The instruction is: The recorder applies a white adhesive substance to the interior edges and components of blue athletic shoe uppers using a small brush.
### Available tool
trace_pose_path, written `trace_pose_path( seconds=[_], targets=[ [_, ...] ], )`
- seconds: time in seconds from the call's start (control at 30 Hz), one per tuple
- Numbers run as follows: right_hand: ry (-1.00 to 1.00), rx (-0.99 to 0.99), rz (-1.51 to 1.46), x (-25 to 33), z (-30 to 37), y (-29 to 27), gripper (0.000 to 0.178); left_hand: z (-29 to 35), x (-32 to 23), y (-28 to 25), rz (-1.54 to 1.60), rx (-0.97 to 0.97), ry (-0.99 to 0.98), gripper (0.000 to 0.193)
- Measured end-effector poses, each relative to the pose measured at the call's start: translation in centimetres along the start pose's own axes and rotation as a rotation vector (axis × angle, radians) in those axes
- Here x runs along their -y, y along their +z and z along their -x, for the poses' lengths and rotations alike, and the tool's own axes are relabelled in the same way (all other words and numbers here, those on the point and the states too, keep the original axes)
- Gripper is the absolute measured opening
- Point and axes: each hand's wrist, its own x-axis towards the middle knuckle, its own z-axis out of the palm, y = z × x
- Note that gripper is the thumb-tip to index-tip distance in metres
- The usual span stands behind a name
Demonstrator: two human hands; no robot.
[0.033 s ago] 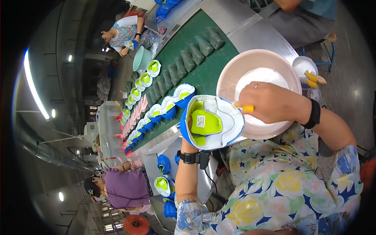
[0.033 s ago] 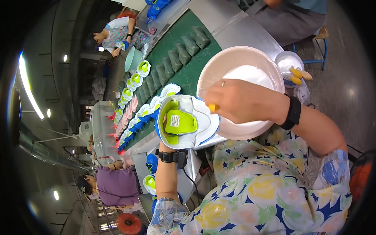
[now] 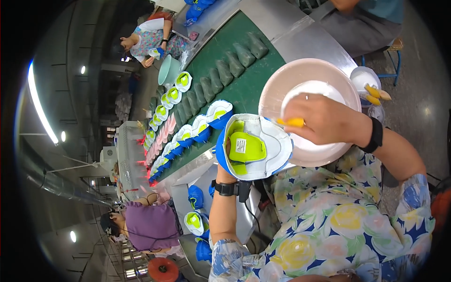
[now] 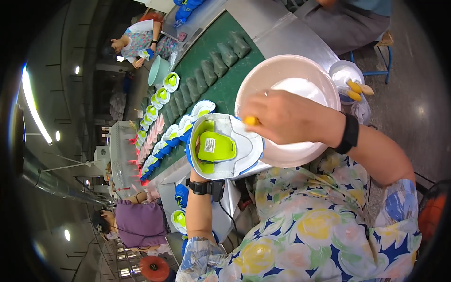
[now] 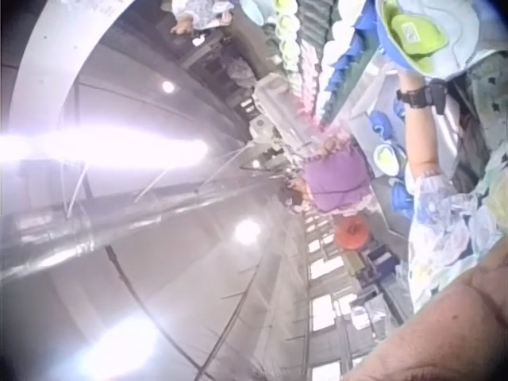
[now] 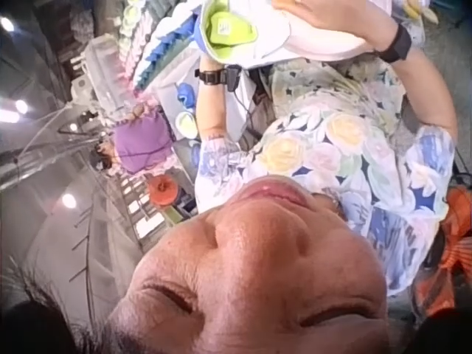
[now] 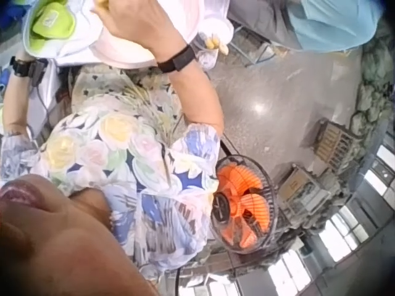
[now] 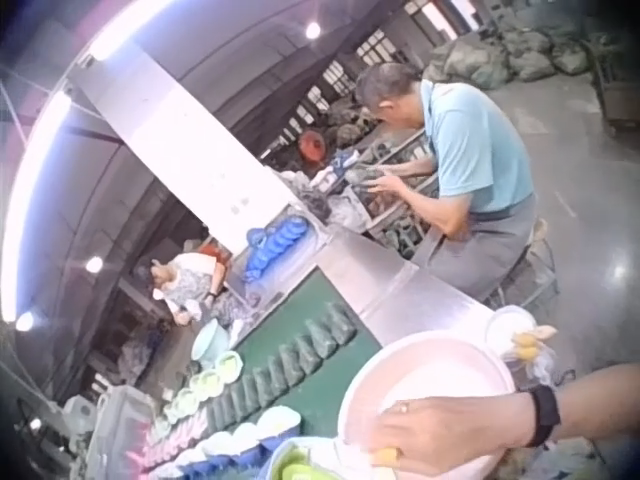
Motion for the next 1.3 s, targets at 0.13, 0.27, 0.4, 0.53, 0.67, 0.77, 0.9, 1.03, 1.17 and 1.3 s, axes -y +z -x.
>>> trace_pose_path(
  seconds=[0.13, 0.27, 0.4, 0.53, 0.67, 0.77, 0.9, 1.03, 1.17, 1.3],
  targets=[
    [0.195, -0.306, -0.088, -0.7, -2.0, 0.8, 0.021, -0.2, 0.4, 0.1, -0.200, 0.151, 0.028, 0.053],
    [0.497, -0.306, -0.260, -1.9, -3.1, 1.0, 0.026, -0.2, 0.6, 0.2, -0.110, 0.070, 0.042, 0.051],
    [0.651, -0.201, -0.215, -1.8, -2.6, 0.8, 0.027, -1.4, 0.7, -1.2, 0.007, -0.078, 0.119, 0.048],
    [0.822, -0.091, -0.260, -1.4, -1.4, 0.2, 0.027, -4.3, 0.9, -5.1, 0.051, -0.188, 0.249, 0.046],
    [0.935, -0.227, -0.323, -1.0, 0.6, 0.2, 0.028, -8.9, 1.5, -10.8, -0.188, -0.263, 0.096, 0.023],
    [1.006, -0.135, -0.352, -0.6, 2.1, 0.3, 0.021, -14.1, 4.2, -13.3, -0.122, -0.213, 0.168, 0.018],
    [1.112, -0.138, -0.428, -0.1, 2.9, 0.4, 0.018, -19.5, 5.4, -15.7, -0.178, -0.382, -0.023, 0.047],
    [1.138, -0.124, -0.526, -0.5, 3.1, 0.4, 0.011, -17.6, 4.1, -19.0, -0.508, -0.534, -0.094, 0.054],
    [1.202, -0.158, -0.507, -1.4, 4.0, 0.6, 0.009, -7.7, 0.3, -26.1, -0.996, -0.527, 0.291, 0.037],
    [1.126, -0.036, -0.468, -2.1, 5.0, 1.0, 0.010, 8.5, -2.0, -32.6, -0.772, -0.753, 0.087, 0.049]
  ],
)
